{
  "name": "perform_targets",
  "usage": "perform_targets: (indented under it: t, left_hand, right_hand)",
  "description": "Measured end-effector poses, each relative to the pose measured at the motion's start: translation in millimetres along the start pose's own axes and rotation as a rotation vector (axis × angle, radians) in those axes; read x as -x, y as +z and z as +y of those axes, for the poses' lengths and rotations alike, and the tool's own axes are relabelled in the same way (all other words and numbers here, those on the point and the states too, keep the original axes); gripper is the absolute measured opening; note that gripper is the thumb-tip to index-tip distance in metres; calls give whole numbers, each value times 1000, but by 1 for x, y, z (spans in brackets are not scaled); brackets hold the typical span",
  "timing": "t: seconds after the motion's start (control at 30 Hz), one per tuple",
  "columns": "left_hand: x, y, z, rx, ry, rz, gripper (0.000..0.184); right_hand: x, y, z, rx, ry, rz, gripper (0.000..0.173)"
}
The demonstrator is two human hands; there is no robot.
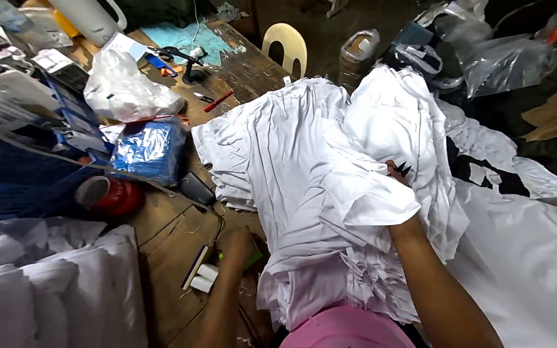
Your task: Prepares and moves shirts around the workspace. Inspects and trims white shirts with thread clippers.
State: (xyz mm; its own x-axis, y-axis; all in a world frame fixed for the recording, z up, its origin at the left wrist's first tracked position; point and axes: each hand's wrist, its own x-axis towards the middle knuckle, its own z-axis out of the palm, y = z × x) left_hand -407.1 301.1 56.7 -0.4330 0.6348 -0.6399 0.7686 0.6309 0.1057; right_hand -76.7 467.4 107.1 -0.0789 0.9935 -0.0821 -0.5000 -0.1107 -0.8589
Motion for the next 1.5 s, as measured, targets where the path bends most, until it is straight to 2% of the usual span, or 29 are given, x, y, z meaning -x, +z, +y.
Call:
perform_targets:
  t: [0.07, 0.17, 0.23, 0.33, 0.4, 0.43, 0.53, 0.57, 0.6, 0.63, 0.67, 0.7, 0.73, 0.77, 0.83, 0.87, 0.9, 0.93, 1.0, 1.03, 1.07, 1.13, 1.17, 1.23, 1.33, 1.43, 1.5]
  left_hand:
    - [1, -15, -1, 74, 41, 82, 34]
    - [16, -63, 19, 177, 178, 314, 27]
    - [11, -93, 46, 195, 284, 448, 28]
    - [-26, -117, 101, 196, 436, 570, 31]
    - [-50, -115, 135, 202, 535, 480, 39]
    - [-50, -113, 149, 262, 626, 409, 51]
    - [-9, -96, 185, 545, 1005, 178, 82]
    - [8, -87, 192, 550, 1111, 117, 92]
    - [23, -79, 196, 501, 1164, 112, 95]
    - [32, -73, 197, 469, 1183, 183, 85]
    - [34, -71, 193, 494, 1163, 284, 64]
    - [36, -76, 181, 572, 1065, 357, 49]
    - [31, -87, 163, 698, 914, 415, 44]
    - [16, -100, 141, 878, 727, 451, 43]
    - [-36, -121, 95, 1268, 358, 676, 31]
    - [-58, -127, 71, 1421, 185, 752, 36]
    - [-69, -126, 49, 1495, 67, 796, 41]
    - [-69, -124, 39, 1512, 31, 833, 44]
    - [-48, -109, 49, 1411, 212, 779, 46]
    - [-32, -97, 64, 1291, 354, 699, 40]
    - [-17, -85, 81, 1134, 505, 587, 35]
    - [13, -59, 116, 755, 757, 406, 31]
    - [28, -48, 134, 637, 826, 389, 29]
    - [44, -28, 157, 577, 881, 500, 32]
    - [47, -17, 175, 571, 897, 621, 42]
    - [47, -18, 184, 496, 878, 659, 19]
    - [48, -21, 178, 463, 867, 700, 14]
  right_hand:
    - [-2, 2, -1, 73, 6, 17, 31]
    - [-5, -2, 4, 208, -7, 28, 33]
    - [-8, 0, 5, 172, 7, 27, 33]
    - [-9, 6, 1, 157, 0, 18, 35]
    - [-5, 9, -1, 172, 0, 46, 33]
    - [-4, 11, -3, 192, -6, 54, 33]
    - [-1, 16, -10, 158, -58, 27, 34]
    - [1, 25, -15, 123, -57, 6, 31]
    - [4, 38, -22, 78, -34, -26, 27]
    - [5, 54, -30, 33, 9, -66, 23]
    - [7, 67, -37, 2, 44, -143, 23]
    - [10, 73, -41, 3, 46, -230, 23]
    - [11, 75, -44, 53, 12, -290, 24]
    - [12, 74, -47, 144, -38, -299, 26]
    - [17, 66, -50, 338, -93, -213, 23]
    - [21, 59, -48, 437, -95, -189, 19]
    - [26, 52, -44, 556, -95, -191, 19]
    - [31, 44, -37, 693, -110, -226, 21]
    - [46, 30, -23, 1012, -154, -374, 39]
    - [54, 28, -23, 1181, -165, -443, 48]
    - [61, 30, -25, 1327, -158, -501, 51]
    - [69, 23, -25, 1429, -240, -556, 31]
    - [71, 16, -27, 1391, -300, -556, 21]
    - [75, -1, -39, 1246, -331, -567, 14]
    - [88, -22, -58, 1134, -287, -596, 17]
    - [90, -34, -52, 1231, -213, -575, 17]
    - [87, -30, -48, 1309, -200, -543, 18]
